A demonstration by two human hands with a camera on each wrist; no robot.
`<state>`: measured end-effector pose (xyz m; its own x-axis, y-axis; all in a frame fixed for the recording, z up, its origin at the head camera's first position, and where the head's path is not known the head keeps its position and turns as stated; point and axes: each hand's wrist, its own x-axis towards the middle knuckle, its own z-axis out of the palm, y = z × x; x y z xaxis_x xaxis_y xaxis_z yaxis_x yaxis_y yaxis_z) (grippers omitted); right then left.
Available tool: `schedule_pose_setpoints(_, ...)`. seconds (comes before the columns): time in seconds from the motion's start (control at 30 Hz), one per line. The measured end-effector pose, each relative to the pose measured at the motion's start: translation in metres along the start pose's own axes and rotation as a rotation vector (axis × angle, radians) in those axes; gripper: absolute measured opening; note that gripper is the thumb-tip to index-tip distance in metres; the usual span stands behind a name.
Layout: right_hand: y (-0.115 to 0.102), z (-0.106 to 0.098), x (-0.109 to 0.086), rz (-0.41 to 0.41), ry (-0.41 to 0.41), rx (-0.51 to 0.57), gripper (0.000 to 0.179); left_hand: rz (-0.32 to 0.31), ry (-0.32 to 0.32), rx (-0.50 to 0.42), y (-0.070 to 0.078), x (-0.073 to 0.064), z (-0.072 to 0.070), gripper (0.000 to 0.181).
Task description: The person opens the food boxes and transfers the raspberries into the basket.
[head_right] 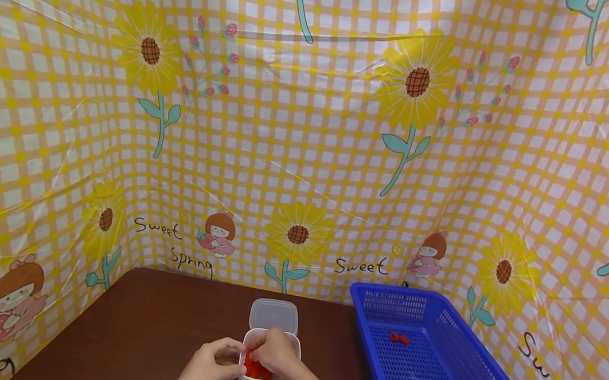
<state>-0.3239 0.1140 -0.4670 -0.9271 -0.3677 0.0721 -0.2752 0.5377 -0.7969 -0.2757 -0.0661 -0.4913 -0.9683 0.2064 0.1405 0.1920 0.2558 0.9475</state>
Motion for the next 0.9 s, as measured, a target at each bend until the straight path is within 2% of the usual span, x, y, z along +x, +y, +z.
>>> schedule_pose_setpoints(0.3, -0.0018, 0.0001, -0.0002, 0.006, 0.013, -0.046, 0.011, -0.018, 0.004, -0.009, 0.0030, -0.0007, -0.0004, 0.035)
schedule_pose_setpoints(0.6, -0.0040, 0.0004, -0.0011, -0.007, 0.029, -0.100, 0.007, 0.001, 0.002, -0.061, 0.0011, 0.0000, -0.0004, 0.034)
schedule_pose_setpoints(0.77, -0.0033, 0.0009, -0.0018, 0.004, 0.036, -0.142, 0.006, 0.002, 0.002, -0.052, 0.0005, 0.0001, 0.0001, 0.034)
schedule_pose_setpoints(0.9, -0.0027, 0.0007, -0.0026, 0.010, 0.026, -0.130, 0.004, 0.003, 0.003, -0.038, 0.0008, -0.0006, 0.0003, 0.034)
